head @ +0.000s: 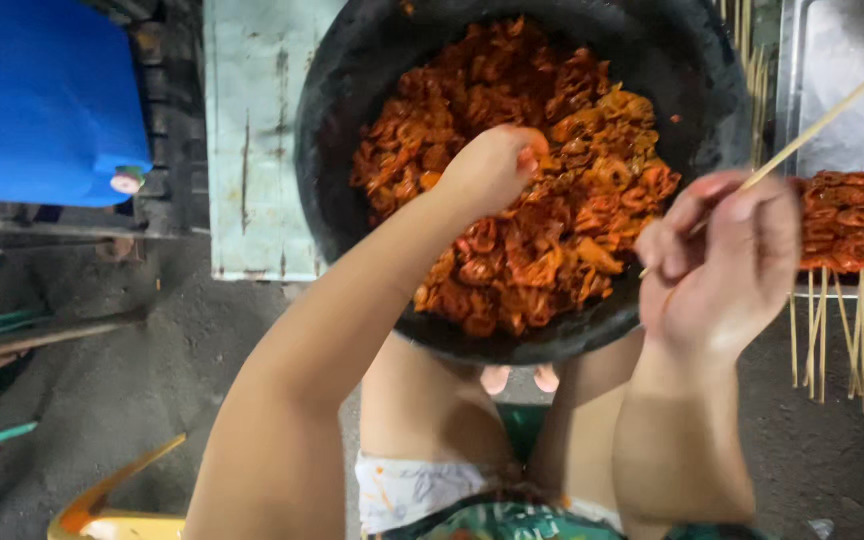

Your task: The person takes pieces of marinated meat from a bowl by hand and threads them onto wooden skewers, placing the finished skewers onto a metal tray.

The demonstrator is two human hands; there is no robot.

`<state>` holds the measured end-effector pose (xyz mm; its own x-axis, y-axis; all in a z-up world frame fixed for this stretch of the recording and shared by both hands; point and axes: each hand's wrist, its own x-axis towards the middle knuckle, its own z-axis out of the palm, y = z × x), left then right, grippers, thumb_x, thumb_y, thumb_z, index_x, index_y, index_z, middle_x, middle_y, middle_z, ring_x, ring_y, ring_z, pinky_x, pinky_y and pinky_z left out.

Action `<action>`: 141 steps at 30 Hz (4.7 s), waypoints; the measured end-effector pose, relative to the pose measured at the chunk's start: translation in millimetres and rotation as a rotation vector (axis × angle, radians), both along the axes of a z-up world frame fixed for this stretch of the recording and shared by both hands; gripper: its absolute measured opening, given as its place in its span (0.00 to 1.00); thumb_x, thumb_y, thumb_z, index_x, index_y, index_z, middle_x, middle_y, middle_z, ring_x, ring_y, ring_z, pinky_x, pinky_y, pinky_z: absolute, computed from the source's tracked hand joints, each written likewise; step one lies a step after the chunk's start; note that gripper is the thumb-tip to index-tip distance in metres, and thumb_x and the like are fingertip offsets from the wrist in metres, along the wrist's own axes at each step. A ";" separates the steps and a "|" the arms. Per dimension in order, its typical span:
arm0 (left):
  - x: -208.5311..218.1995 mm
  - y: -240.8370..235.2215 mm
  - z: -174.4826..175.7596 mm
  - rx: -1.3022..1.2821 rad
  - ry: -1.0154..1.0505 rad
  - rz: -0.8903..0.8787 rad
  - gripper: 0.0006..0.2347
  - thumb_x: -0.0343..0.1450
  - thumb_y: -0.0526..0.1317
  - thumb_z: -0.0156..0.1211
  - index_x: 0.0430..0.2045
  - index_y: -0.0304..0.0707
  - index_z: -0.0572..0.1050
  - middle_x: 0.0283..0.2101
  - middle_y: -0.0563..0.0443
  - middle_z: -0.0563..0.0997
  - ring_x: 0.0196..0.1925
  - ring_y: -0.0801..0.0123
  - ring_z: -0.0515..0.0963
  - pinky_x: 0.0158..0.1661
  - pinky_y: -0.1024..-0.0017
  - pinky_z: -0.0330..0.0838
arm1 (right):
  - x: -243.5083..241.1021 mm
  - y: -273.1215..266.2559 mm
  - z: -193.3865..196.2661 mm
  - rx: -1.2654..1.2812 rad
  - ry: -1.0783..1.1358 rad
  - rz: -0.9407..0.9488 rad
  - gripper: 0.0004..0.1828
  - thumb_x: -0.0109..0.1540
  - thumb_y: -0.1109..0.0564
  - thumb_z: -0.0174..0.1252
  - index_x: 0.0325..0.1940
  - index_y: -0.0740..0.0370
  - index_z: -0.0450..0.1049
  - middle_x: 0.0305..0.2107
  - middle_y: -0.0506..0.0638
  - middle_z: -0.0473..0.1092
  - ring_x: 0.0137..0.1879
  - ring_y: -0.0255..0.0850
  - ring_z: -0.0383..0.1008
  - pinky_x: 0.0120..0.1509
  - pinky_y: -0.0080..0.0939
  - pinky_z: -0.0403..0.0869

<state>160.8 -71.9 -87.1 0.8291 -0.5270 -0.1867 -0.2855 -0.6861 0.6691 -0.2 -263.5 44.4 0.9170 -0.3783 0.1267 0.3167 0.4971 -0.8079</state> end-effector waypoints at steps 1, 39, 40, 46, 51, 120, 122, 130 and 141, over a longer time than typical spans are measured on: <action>19.0 -14.5 -20.0 0.071 -0.247 -0.070 0.13 0.69 0.39 0.56 0.45 0.37 0.79 0.45 0.37 0.81 0.42 0.47 0.82 0.42 0.57 0.77 | 0.6 -1.6 -3.1 0.011 0.022 0.012 0.11 0.84 0.57 0.48 0.50 0.66 0.69 0.30 0.53 0.67 0.23 0.32 0.57 0.31 0.34 0.61; -45.3 62.4 81.9 -1.392 0.770 0.475 0.13 0.77 0.36 0.56 0.56 0.31 0.74 0.55 0.41 0.82 0.56 0.62 0.82 0.54 0.65 0.78 | -1.9 -35.4 -6.1 -1.086 0.516 0.291 0.12 0.70 0.57 0.61 0.57 0.59 0.80 0.33 0.49 0.78 0.37 0.30 0.74 0.42 0.30 0.70; -44.5 61.2 81.2 -1.371 0.728 0.494 0.13 0.77 0.36 0.57 0.56 0.31 0.74 0.54 0.42 0.82 0.55 0.63 0.82 0.52 0.66 0.79 | -1.7 -35.6 -6.6 -1.087 0.515 0.285 0.12 0.70 0.57 0.61 0.57 0.59 0.80 0.33 0.49 0.78 0.37 0.30 0.74 0.42 0.30 0.70; -43.7 52.3 66.1 -1.399 0.584 0.649 0.11 0.75 0.34 0.64 0.49 0.31 0.74 0.45 0.43 0.82 0.44 0.65 0.82 0.45 0.69 0.80 | -1.6 -34.9 -9.5 -1.080 0.522 0.295 0.11 0.69 0.58 0.61 0.56 0.59 0.80 0.33 0.49 0.78 0.37 0.30 0.74 0.42 0.31 0.70; -40.4 44.9 60.3 -1.405 0.511 0.714 0.10 0.72 0.30 0.67 0.45 0.30 0.75 0.42 0.45 0.83 0.43 0.66 0.83 0.44 0.71 0.79 | -0.9 -33.0 -10.7 -1.041 0.523 0.308 0.11 0.69 0.58 0.61 0.56 0.60 0.80 0.35 0.49 0.79 0.38 0.30 0.72 0.42 0.30 0.69; 25.5 -4.6 -23.4 0.368 -0.054 -0.315 0.17 0.67 0.26 0.53 0.50 0.38 0.80 0.41 0.34 0.83 0.42 0.45 0.83 0.45 0.56 0.77 | 13.5 -34.2 -45.3 -0.884 0.449 0.083 0.07 0.75 0.63 0.59 0.54 0.70 0.77 0.36 0.46 0.74 0.40 0.28 0.72 0.45 0.28 0.69; 24.1 2.0 -9.8 0.327 0.031 -0.199 0.15 0.68 0.29 0.56 0.48 0.38 0.80 0.41 0.35 0.83 0.42 0.47 0.83 0.47 0.57 0.76 | 17.1 -35.0 -42.5 -0.862 0.423 0.081 0.07 0.74 0.63 0.59 0.55 0.69 0.76 0.37 0.45 0.75 0.41 0.27 0.73 0.45 0.27 0.70; 6.9 47.2 31.1 -0.612 0.131 0.230 0.10 0.73 0.33 0.68 0.46 0.28 0.78 0.47 0.47 0.84 0.50 0.67 0.82 0.54 0.68 0.76 | 7.9 -39.3 -28.2 -0.981 0.444 0.062 0.04 0.75 0.63 0.62 0.52 0.68 0.78 0.32 0.47 0.74 0.39 0.27 0.70 0.43 0.29 0.68; -26.1 67.1 55.2 -1.203 0.676 0.452 0.06 0.75 0.35 0.58 0.43 0.38 0.74 0.43 0.48 0.83 0.44 0.64 0.84 0.46 0.63 0.80 | 4.3 -33.5 -21.4 -1.082 0.462 0.146 0.08 0.73 0.61 0.62 0.56 0.64 0.79 0.32 0.48 0.75 0.36 0.29 0.70 0.41 0.30 0.68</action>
